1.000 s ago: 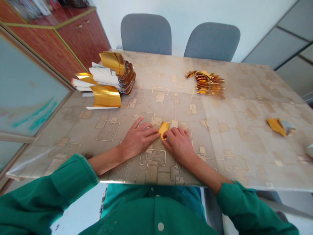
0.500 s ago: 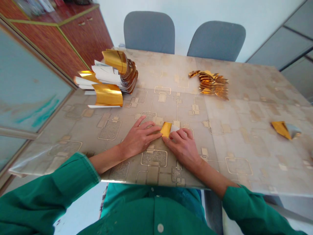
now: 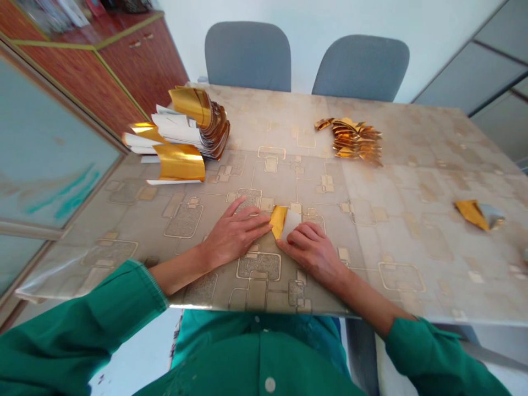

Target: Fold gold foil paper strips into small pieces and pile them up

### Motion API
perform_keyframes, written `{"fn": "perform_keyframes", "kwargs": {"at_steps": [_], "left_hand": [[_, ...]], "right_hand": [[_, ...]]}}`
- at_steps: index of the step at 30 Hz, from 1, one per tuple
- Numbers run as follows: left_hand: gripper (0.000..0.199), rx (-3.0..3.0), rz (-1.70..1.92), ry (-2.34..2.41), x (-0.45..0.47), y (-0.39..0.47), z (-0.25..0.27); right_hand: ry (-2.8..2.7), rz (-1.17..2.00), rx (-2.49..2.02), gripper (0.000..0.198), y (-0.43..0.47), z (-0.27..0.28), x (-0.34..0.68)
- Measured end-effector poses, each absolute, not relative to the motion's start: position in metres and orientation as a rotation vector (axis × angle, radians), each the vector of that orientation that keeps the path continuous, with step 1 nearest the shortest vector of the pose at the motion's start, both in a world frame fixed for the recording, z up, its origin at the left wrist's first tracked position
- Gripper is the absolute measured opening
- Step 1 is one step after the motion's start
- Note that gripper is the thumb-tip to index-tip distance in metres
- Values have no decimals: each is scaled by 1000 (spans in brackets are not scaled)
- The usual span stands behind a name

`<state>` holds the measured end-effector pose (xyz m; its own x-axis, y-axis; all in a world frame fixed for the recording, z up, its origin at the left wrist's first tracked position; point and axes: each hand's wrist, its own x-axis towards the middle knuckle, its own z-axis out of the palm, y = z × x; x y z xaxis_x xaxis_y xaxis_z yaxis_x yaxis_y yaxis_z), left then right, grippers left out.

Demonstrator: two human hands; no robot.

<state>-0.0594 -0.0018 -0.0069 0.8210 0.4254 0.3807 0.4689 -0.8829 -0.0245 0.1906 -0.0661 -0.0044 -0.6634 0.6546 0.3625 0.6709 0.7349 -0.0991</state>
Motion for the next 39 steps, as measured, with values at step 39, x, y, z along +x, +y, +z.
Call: {"fn": "perform_keyframes", "kwargs": {"at_steps": [39], "left_hand": [[18, -3024, -647, -410, -38, -2, -1]], "right_hand": [[-2380, 604, -1079, 12, -25, 4, 214]]}}
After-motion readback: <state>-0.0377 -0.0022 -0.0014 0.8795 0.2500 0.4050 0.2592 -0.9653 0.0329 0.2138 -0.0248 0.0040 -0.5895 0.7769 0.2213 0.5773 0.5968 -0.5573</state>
